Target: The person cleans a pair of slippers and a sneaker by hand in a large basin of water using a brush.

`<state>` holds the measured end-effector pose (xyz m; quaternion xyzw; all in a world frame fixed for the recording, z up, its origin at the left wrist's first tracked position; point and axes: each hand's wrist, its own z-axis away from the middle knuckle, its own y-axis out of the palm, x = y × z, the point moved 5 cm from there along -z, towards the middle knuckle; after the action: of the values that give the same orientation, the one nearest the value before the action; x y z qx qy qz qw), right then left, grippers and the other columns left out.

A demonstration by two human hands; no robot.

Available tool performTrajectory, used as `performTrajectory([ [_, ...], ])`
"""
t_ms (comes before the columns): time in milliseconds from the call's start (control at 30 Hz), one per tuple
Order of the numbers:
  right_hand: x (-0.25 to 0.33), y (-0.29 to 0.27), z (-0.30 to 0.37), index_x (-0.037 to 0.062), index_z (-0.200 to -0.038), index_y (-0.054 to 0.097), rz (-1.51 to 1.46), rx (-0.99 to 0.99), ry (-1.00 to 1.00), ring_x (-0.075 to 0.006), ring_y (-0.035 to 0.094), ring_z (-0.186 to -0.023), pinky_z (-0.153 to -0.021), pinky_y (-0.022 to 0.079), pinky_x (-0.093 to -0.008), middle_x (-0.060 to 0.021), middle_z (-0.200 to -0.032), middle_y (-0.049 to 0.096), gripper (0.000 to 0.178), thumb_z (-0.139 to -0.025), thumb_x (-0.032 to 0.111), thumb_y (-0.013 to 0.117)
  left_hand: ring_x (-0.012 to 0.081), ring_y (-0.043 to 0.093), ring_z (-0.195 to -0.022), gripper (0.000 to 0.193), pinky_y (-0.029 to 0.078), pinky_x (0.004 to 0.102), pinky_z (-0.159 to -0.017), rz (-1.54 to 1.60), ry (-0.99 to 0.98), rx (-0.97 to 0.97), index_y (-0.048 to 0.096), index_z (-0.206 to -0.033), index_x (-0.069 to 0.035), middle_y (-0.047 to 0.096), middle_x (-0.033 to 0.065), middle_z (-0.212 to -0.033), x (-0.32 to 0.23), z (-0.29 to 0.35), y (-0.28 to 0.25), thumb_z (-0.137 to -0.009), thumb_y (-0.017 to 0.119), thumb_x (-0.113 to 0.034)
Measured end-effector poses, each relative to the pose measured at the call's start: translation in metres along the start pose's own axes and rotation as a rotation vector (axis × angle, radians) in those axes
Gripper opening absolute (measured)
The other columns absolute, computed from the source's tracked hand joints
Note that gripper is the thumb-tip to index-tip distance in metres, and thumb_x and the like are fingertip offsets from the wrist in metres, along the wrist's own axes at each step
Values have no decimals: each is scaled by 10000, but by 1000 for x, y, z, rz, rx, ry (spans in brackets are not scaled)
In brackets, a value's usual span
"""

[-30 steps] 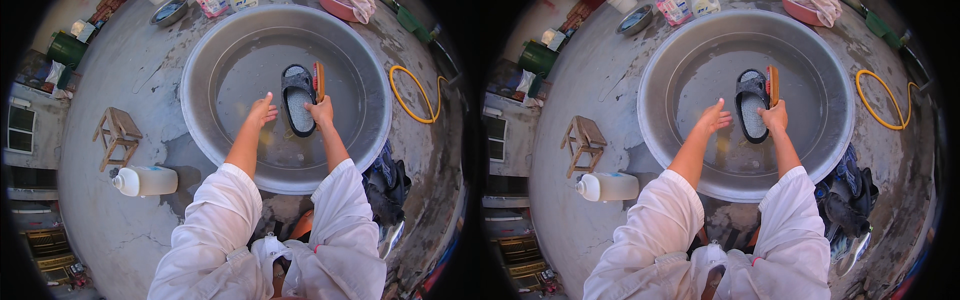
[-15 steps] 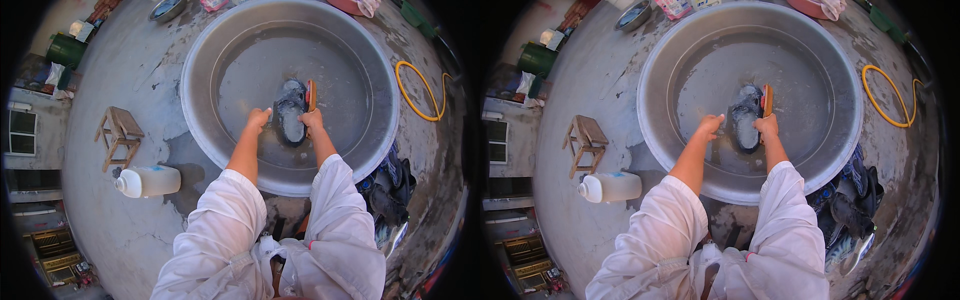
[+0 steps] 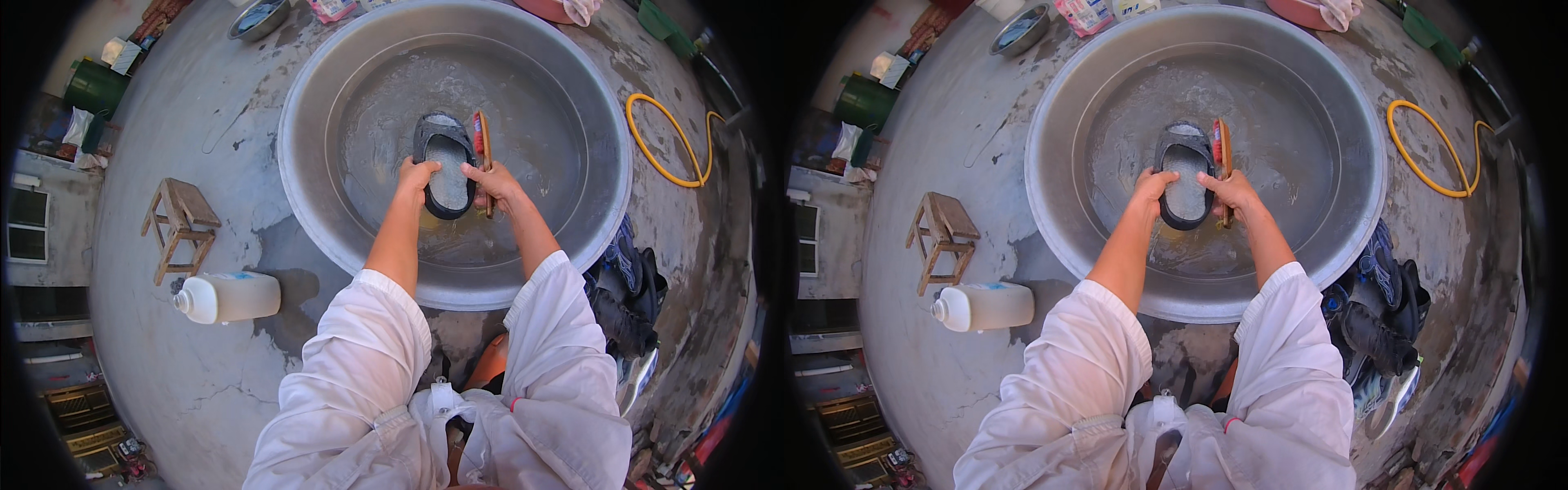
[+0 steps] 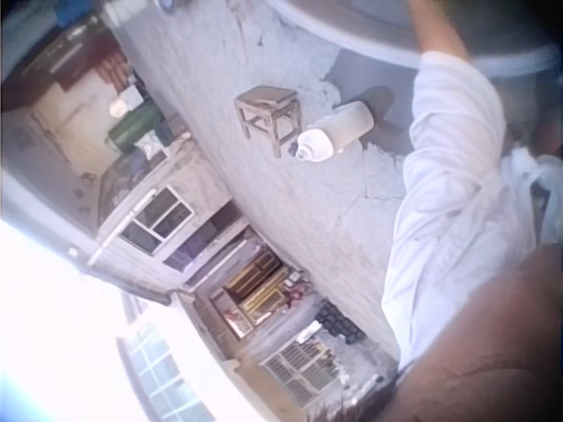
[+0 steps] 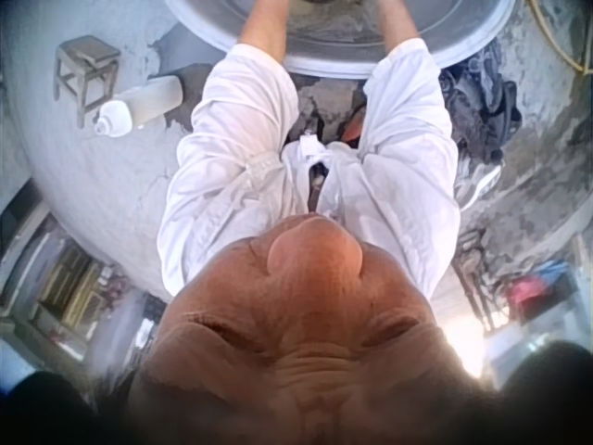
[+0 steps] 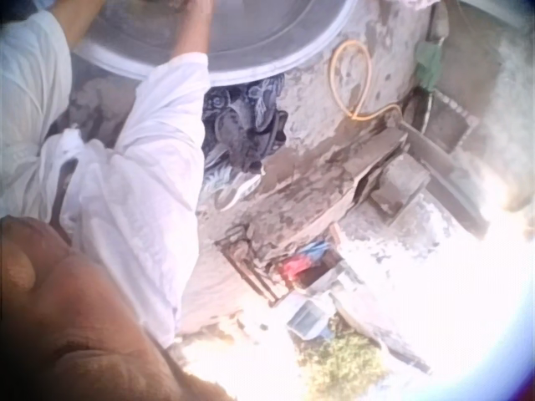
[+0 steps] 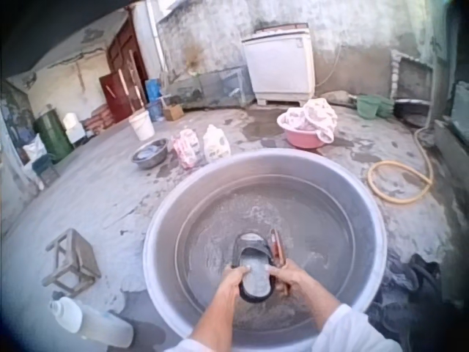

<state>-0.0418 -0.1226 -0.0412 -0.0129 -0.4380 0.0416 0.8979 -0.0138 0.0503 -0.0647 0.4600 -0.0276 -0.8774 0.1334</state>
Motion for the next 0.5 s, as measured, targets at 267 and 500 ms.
performTrajectory([
  [267, -55, -51, -12, 55, -1150, 413, 767, -627, 78, -143, 542, -574, -438, 441, -265, -108, -824, 565, 414, -804, 211, 579, 251, 532, -1010, 736, 411, 317, -870, -500, 362, -269, 319, -1277, 16, 523, 151, -1134, -26, 10, -18, -620, 651, 2],
  [500, 23, -4, 24, 147, -1296, 365, -33, -88, -91, -143, 517, -687, -479, 418, -253, -90, -855, 543, 469, -854, 213, 507, 320, 463, -1128, 795, 375, 365, -930, -703, 355, -304, 234, -1338, -9, 461, 203, -1224, -19, 2, -23, -653, 625, -105],
])
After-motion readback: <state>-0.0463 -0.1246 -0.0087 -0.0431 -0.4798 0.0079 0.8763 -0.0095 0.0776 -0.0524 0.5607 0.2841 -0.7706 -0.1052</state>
